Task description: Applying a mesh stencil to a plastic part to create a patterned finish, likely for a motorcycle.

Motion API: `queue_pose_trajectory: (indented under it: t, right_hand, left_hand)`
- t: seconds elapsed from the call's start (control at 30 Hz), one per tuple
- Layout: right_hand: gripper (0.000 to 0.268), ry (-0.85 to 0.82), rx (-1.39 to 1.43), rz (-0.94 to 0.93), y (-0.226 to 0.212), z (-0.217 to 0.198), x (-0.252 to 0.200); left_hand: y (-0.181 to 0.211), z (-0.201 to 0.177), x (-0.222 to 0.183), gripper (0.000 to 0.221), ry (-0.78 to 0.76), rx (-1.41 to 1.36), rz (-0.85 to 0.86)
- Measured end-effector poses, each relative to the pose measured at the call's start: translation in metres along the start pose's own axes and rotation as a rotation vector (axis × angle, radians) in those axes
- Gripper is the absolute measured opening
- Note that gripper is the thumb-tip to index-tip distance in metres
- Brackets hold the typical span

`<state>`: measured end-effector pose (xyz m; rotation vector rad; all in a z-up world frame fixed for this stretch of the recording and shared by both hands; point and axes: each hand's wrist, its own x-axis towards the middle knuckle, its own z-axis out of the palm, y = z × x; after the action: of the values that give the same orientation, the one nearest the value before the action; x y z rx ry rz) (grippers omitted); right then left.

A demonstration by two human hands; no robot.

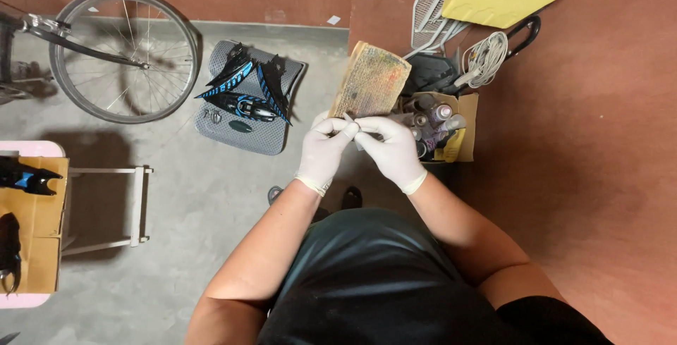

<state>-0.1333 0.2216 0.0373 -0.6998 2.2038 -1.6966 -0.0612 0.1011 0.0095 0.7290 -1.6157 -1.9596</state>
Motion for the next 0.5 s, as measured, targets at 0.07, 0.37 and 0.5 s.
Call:
queue_pose_trajectory:
  t: [0.07,0.37,0.5]
  right_hand:
    - [0.021,0.006,0.151,0.126,0.005,0.001,0.002]
    - [0.019,0.086,-0.308,-0.402,0.015,-0.005,0.011]
    - [0.017,0.069,-0.74,-0.63,0.006,-0.003,0.013]
  left_hand:
    - [0.004,-0.002,0.0,0.011,-0.006,0.019,0.005]
    - [0.004,-0.006,-0.013,0.011,0.043,0.279,0.077]
    - [0.034,0.0,-0.021,0.012,0.074,0.428,0.186]
